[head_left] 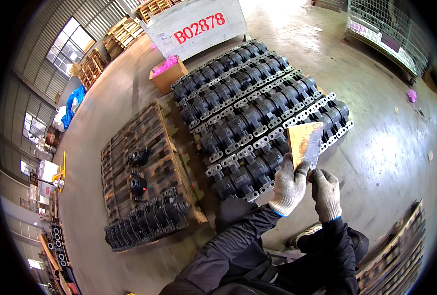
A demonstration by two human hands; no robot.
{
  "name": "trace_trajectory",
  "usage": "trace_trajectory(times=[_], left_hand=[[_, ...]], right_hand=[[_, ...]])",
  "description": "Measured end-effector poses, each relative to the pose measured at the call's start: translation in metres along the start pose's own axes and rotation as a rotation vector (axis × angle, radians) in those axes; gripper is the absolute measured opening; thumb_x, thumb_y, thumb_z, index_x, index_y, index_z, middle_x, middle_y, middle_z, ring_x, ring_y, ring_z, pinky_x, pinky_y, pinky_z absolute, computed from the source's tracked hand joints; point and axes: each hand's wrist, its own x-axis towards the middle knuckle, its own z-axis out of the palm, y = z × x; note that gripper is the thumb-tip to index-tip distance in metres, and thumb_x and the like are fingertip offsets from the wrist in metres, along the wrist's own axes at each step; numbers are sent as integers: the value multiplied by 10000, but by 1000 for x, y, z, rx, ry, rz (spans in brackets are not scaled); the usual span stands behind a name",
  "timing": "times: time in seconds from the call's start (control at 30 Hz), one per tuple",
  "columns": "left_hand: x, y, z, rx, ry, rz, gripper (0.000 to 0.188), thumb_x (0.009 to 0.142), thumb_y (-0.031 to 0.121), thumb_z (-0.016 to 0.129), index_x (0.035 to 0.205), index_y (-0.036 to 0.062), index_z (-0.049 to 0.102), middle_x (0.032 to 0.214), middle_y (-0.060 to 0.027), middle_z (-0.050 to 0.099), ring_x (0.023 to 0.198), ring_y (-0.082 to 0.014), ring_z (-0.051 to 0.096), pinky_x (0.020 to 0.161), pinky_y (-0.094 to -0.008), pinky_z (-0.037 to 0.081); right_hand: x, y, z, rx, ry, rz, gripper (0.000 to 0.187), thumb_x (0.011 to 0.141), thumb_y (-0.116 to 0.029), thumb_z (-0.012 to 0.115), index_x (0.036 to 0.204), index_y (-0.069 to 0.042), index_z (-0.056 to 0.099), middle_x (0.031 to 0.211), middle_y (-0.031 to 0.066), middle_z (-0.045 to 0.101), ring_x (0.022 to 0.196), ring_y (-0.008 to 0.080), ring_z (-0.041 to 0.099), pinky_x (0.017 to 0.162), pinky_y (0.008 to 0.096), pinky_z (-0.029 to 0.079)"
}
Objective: The person applies a grey compound to the surface of black mechanical parts arranged on a wooden pallet using a flat metal scraper. They repeatedly scoop the compound from the scraper and spread it onto the parts. The person moves around the pallet to reach different sections and eventually walks to a workbench to wipe the scraper.
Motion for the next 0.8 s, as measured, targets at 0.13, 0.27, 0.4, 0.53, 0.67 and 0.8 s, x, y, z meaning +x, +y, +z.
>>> trace_trajectory(times=[0.13,0.27,0.4,0.53,0.67,0.8], left_hand=[[3,-3,-3,6,24,58,275,972,199,646,1118,-17,560,798,-188,680,692,-300,704,617,-372,545],[6,18,-8,-9,-39,-45,282,959,144,650,1179,-9,560,916,-140,685,797,-212,668,722,-351,534],[6,14,-10,-33,-66,-137,311,950,86,659,1217,-32,552,1049,-117,668,916,-173,625,825,-330,520],[5,11,-3,-118,-56,-137,308,982,103,640,1230,-43,532,1078,-97,665,913,-146,616,819,-308,522],[4,2,-2,-140,-44,-106,297,987,103,638,1225,-41,533,1071,-93,665,909,-142,613,816,-300,520],[7,2,-4,-9,-64,5,298,937,38,633,1215,-35,553,1036,-102,678,905,-178,641,810,-322,524]], right_hand=[[1,5,0,-87,6,-65,300,994,-228,547,906,28,677,644,-18,540,557,62,445,512,257,348],[3,4,-5,-216,46,-139,322,989,-239,543,910,36,691,671,-5,571,592,81,478,554,271,385],[2,-1,0,-175,40,-95,316,971,-270,567,863,5,681,623,-20,526,520,72,433,488,262,330],[-3,-19,-7,-60,-37,133,341,978,-271,562,897,40,676,705,10,580,639,86,495,590,260,400],[2,-9,-4,-116,4,24,344,979,-261,562,924,55,689,719,18,607,659,97,524,609,273,426],[2,1,-7,-224,52,-215,305,977,-195,554,966,74,695,744,37,639,690,111,551,649,298,460]])
